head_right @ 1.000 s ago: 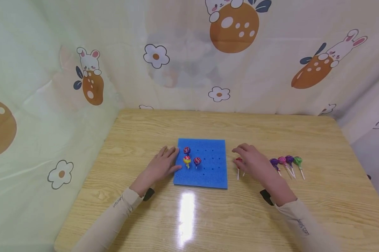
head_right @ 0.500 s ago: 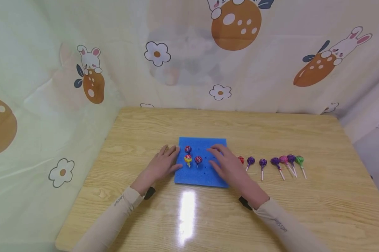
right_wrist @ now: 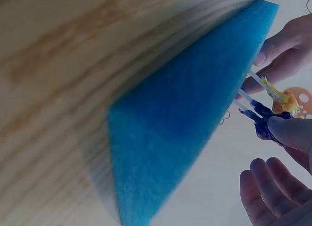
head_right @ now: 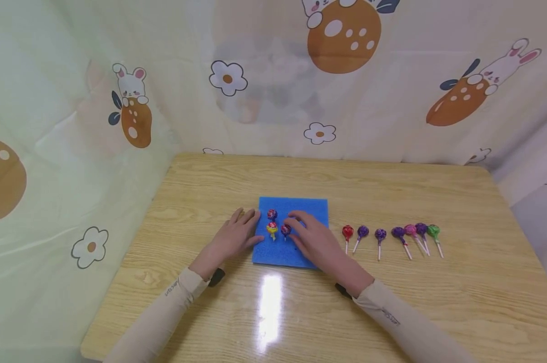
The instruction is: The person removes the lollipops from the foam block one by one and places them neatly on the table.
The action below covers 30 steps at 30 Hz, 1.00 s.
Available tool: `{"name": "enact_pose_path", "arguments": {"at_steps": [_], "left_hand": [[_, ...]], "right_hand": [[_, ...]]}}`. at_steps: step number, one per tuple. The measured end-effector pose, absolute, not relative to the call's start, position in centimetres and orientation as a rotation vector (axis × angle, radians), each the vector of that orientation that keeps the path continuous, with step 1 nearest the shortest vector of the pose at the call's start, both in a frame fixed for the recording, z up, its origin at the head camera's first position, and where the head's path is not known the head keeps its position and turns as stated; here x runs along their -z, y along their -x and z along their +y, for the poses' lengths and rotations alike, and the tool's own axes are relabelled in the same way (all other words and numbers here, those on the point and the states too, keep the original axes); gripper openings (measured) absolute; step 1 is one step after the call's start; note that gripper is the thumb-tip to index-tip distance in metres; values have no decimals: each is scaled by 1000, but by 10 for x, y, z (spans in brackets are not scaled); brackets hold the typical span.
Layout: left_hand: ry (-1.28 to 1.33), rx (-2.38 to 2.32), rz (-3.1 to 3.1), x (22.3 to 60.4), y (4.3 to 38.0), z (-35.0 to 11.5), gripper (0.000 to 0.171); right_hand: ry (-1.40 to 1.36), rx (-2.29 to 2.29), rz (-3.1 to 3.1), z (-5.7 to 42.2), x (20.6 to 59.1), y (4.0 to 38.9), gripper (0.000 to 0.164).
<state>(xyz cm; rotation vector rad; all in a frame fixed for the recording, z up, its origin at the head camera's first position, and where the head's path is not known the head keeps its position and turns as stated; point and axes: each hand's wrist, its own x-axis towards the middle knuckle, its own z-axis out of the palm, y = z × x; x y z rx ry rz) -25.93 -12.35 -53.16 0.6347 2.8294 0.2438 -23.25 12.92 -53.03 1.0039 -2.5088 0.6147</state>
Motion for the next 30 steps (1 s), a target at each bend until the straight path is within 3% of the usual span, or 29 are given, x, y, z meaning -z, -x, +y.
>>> {"name": "enact_pose_path", "arguments": {"at_steps": [11, 25, 30], "left_hand": [[-638, -196, 2843, 534, 260, -123, 74], [-629, -194, 2833, 534, 261, -122, 74], [-634, -197, 2841, 533, 261, -121, 74]], "right_hand": [[-982, -623, -2525, 124, 533, 232, 37], [-947, -638, -2475, 130, 526, 236, 43], [-938, -655, -2582, 136, 519, 240, 36]]}}
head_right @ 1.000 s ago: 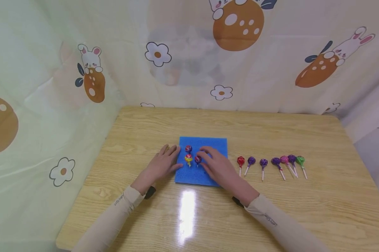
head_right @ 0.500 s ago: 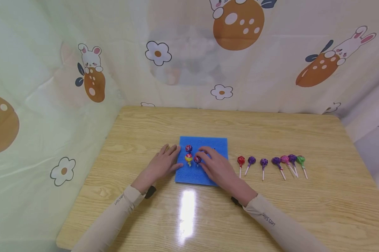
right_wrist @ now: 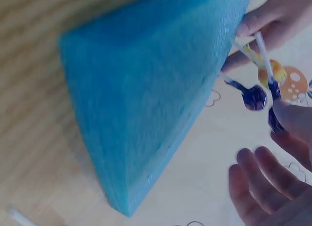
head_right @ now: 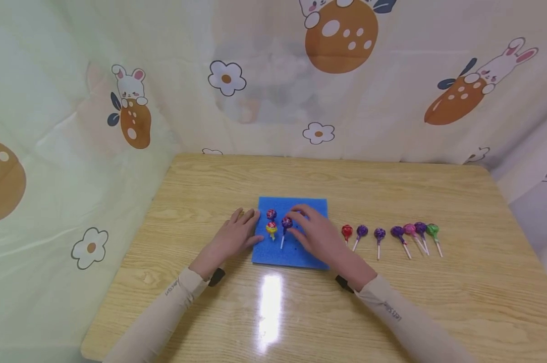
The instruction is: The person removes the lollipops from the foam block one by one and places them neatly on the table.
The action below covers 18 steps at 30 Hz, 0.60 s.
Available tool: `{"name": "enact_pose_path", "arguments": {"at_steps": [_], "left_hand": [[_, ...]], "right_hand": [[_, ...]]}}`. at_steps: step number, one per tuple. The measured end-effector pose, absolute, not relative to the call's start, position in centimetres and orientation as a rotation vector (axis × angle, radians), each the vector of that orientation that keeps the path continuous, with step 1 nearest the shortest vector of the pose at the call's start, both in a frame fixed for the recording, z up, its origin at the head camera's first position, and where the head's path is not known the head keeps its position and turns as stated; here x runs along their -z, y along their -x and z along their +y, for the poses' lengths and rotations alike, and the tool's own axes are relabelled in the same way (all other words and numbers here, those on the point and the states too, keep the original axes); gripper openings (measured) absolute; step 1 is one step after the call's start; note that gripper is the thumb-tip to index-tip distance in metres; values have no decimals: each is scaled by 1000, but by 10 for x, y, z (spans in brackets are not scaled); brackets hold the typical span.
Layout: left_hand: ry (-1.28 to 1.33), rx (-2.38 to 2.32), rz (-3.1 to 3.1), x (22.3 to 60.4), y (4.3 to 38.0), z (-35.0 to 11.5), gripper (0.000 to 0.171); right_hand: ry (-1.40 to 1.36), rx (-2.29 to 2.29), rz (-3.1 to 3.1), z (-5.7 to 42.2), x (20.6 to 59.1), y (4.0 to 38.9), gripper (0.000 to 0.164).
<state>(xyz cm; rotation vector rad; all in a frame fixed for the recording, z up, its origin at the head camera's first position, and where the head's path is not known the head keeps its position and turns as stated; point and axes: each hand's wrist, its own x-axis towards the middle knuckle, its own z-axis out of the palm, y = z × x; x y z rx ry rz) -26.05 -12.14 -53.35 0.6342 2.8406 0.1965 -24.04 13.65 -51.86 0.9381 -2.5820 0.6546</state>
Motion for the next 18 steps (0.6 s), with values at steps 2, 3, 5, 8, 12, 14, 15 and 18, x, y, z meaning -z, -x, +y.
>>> {"name": "enact_pose_path", "arguments": {"at_steps": [2, 3, 5, 8, 12, 14, 15, 18], "left_hand": [[-638, -199, 2843, 534, 261, -122, 74], [-638, -201, 2843, 534, 260, -122, 74], [-635, -205, 2839, 534, 260, -123, 74], [-629, -214, 2833, 533, 259, -124, 74], [-632, -223, 2831, 534, 259, -124, 74], [-639, -224, 2835, 535, 259, -124, 74], [-642, -225, 2837, 535, 259, -124, 74], [-653, -225, 2840, 536, 260, -124, 74]], "right_hand": [[-953, -679, -2675, 140, 515, 244, 32], [-966, -698, -2724, 142, 513, 246, 31], [-999, -748, -2816, 145, 510, 251, 29], [-1054, -857, -2895, 148, 506, 260, 29], [-1080, -983, -2937, 152, 504, 267, 28], [-1079, -1002, -2942, 153, 505, 269, 28], [-1073, -1012, -2946, 153, 505, 269, 28], [-1053, -1023, -2954, 155, 506, 269, 28]]}}
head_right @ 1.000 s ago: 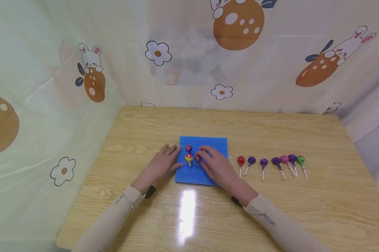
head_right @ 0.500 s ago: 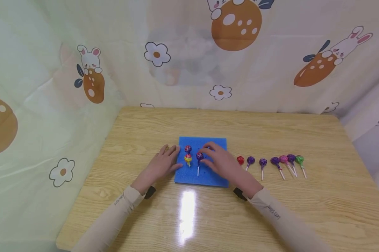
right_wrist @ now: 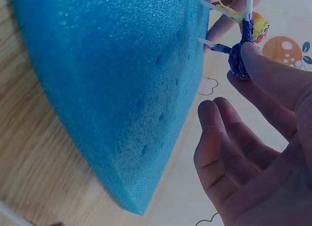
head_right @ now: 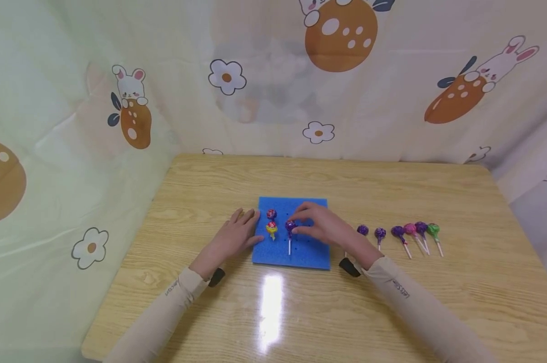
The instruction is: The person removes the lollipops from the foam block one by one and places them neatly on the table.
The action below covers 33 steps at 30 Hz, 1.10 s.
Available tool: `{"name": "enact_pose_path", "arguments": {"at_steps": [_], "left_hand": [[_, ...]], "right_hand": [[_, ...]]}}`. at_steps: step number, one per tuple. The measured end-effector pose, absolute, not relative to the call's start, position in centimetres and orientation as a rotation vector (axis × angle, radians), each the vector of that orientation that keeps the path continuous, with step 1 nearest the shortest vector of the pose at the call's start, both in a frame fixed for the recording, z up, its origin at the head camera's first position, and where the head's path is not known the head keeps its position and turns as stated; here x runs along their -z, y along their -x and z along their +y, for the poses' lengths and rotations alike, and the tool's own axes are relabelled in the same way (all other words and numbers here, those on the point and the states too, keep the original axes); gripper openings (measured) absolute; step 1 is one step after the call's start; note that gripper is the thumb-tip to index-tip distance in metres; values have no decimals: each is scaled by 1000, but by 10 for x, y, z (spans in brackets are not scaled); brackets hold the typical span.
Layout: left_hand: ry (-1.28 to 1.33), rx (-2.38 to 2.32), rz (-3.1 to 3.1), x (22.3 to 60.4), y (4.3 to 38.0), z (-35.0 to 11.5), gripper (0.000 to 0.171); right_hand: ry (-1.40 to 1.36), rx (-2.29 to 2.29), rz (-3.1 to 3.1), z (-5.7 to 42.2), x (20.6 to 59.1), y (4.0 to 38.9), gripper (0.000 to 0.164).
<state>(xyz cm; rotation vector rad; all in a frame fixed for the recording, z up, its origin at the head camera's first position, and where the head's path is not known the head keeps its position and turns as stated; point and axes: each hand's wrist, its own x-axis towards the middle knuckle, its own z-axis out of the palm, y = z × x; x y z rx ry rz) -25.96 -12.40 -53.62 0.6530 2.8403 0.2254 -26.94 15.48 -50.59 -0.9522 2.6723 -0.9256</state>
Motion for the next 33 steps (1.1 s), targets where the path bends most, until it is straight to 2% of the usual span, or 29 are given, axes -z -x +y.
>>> {"name": "enact_pose_path", "arguments": {"at_steps": [33], "left_hand": [[-647, -240, 2820, 530, 258, -123, 74]], "right_hand": [[877, 936, 2649, 176, 506, 266, 29]]}}
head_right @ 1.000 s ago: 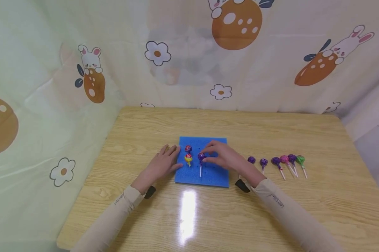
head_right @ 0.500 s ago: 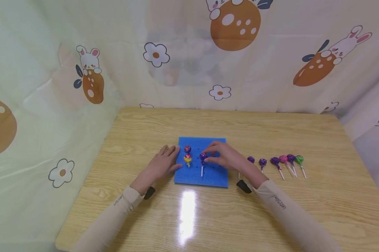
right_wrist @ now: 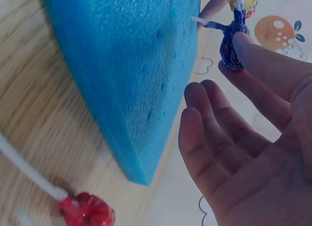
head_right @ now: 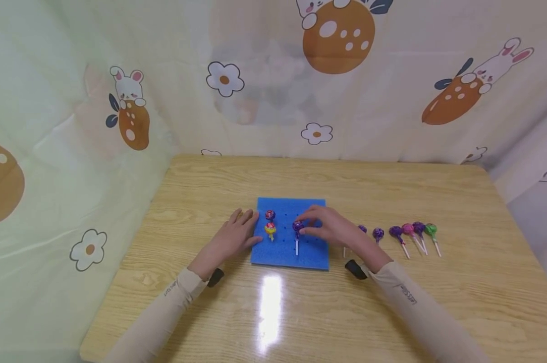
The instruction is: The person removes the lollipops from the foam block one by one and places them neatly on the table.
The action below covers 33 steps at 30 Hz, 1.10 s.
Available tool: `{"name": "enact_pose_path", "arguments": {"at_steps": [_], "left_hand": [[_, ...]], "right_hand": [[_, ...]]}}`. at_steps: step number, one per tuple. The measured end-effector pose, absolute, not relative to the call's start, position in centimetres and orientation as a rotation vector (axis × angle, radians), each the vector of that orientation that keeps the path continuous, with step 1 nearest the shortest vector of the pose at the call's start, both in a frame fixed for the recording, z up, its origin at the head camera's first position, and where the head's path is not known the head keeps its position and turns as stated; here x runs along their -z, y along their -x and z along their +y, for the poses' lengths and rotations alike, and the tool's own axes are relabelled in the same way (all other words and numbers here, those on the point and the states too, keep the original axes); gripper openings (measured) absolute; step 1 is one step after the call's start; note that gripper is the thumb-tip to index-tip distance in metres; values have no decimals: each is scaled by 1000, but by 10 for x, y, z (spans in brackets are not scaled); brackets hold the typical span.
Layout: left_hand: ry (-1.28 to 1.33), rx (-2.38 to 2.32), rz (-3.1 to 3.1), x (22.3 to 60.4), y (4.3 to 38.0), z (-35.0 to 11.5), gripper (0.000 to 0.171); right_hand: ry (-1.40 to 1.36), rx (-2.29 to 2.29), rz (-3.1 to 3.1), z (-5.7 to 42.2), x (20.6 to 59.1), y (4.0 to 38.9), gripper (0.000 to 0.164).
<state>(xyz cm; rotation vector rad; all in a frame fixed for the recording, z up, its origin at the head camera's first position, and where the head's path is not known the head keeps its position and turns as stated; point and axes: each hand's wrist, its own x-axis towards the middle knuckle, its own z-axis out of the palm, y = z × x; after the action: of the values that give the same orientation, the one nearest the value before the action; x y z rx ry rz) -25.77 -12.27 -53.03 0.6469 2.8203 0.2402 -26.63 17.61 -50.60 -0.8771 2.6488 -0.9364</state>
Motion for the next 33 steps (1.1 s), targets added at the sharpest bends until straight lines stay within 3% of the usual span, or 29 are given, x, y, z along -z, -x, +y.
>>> {"name": "enact_pose_path", "arguments": {"at_steps": [33], "left_hand": [[-643, -250, 2832, 532, 256, -120, 73]], "right_hand": [[740, 964, 2618, 251, 492, 250, 31]]}}
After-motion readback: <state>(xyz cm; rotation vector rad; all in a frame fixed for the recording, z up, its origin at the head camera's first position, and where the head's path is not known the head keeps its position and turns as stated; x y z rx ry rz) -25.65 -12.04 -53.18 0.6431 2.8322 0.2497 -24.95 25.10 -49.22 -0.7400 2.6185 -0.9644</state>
